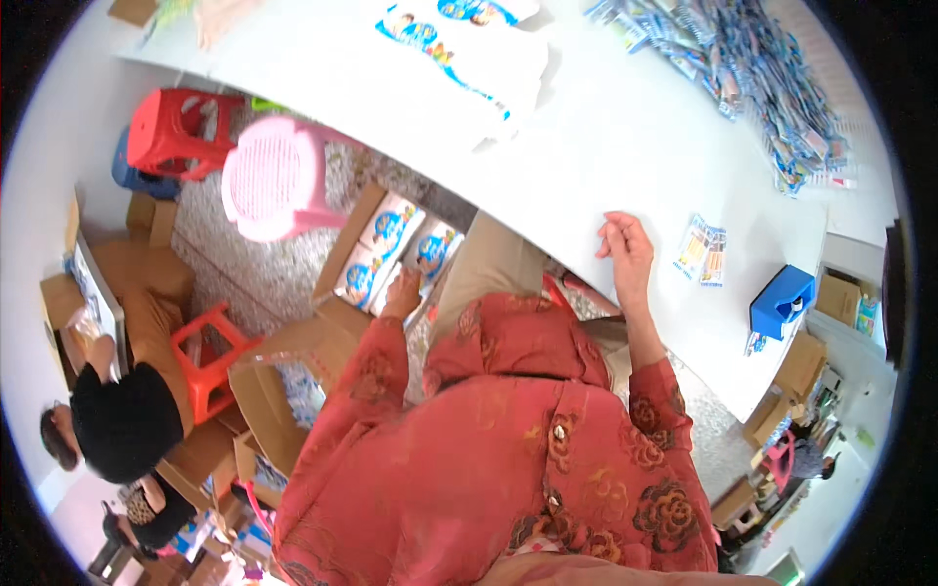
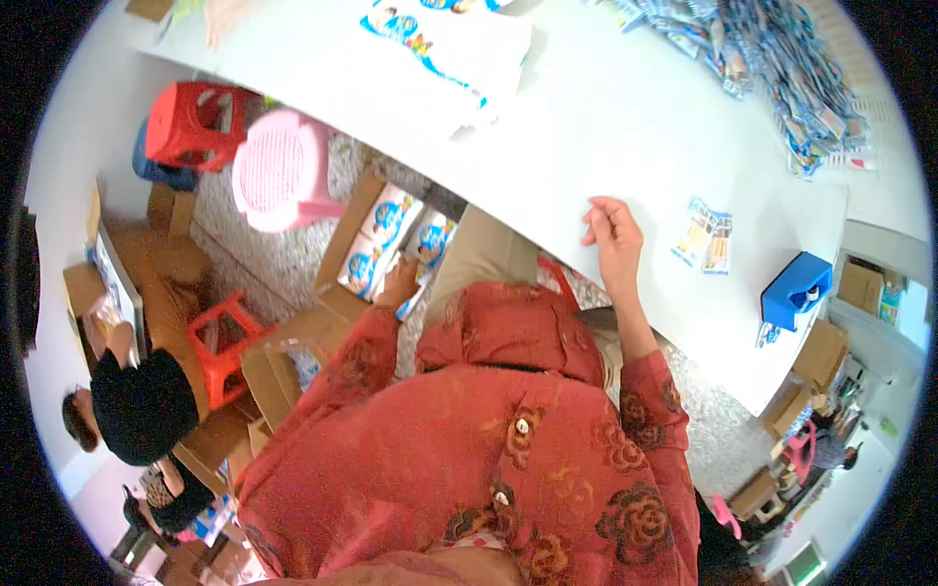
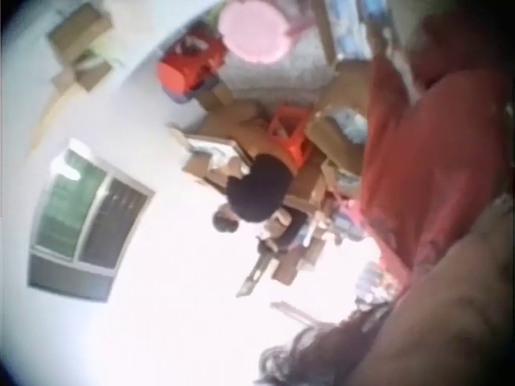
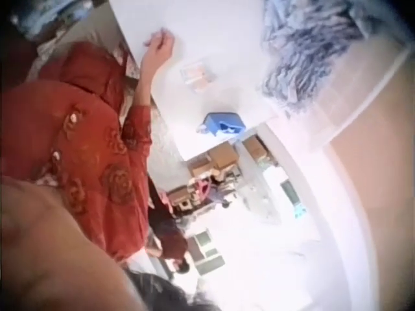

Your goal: Organizing, stacking, and packaging small paper labels or product sachets into containers and boxes.

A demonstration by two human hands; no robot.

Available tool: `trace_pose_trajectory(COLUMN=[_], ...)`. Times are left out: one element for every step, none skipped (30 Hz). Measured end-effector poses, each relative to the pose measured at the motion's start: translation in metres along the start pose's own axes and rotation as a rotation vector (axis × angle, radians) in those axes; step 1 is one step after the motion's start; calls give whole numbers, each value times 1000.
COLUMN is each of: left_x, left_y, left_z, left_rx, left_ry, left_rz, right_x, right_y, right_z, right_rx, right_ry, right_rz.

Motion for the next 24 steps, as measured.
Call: trace_pose_trajectory(left_x=[-15, -40, -69, -102, -138, -181, -223, -256, -285, -315, -342, -363, -379, -389, -398, -405, -408, -409, -409, -411, -410, -404, -403, -404], left_y=[1, 6, 14, 16, 18, 18, 19, 19, 21, 26, 32, 42, 53, 69, 82, 90, 102, 115, 125, 130, 133, 135, 131, 122], left_z=[4, 8, 17, 17, 28, 40, 57, 65, 73, 88, 102, 113, 120, 121, 122, 123, 121, 115, 108, 93, 81, 73, 76, 85], left_rx=[8, -19, -39, -105, -76, -47, -25, 37, 105, 137, 164, 226, 284, 288, 291, 292, 299, 288, 276, 273, 317, 357, 357, 387], left_ry=[-92, -144, -195, -140, -251, -362, -412, -432, -455, -372, -285, -262, -239, -235, -119, -3, -2, 19, 41, 44, 94, 143, 143, 201], left_rz=[-32, 22, 72, 316, 462, 604, 683, 793, 900, 922, 947, 986, 1024, 1030, 1058, 1082, 1081, 982, 883, 884, 814, 742, 734, 687], right_x=[2, 3, -1, -1, -2, -3, -6, -2, 0, -1, 0, 1, 3, 3, 4, 4, 3, 2, 1, 2, 3, 4, 2, 0], right_y=[-2, -5, -6, -6, -8, -9, -9, -8, -9, -9, -9, -8, -8, -8, -9, -9, -10, -10, -10, -10, -10, -11, -11, -11], right_z=[-2, -1, 3, 1, -1, 0, 4, 0, -2, -3, -4, -3, -2, -3, -5, -6, -5, -4, -3, -4, -6, -7, -5, -4], right_rx=[-4, -5, -7, -23, -34, -44, -57, -72, -71, -67, -80, -87, -92, -99, -104, -108, -108, -107, -106, -107, -109, -111, -103, -100], right_ry=[21, 40, 49, 67, 56, 47, 20, 36, 26, 11, 20, 21, 21, 25, 29, 32, 34, 38, 42, 46, 43, 39, 39, 28], right_rz=[-11, -22, -12, -2, 1, 2, 20, 12, 12, 22, 25, 24, 19, 20, 21, 21, 28, 34, 39, 37, 22, 6, 7, 8])
Point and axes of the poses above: each hand's wrist, its own y-axis towards the middle knuckle, its own x-axis out of the palm, z = x × y, the point moved 6 cm from there along y, towards the middle knuckle, and after that the axes turned 2 degrees about z, right-handed, at the moved point
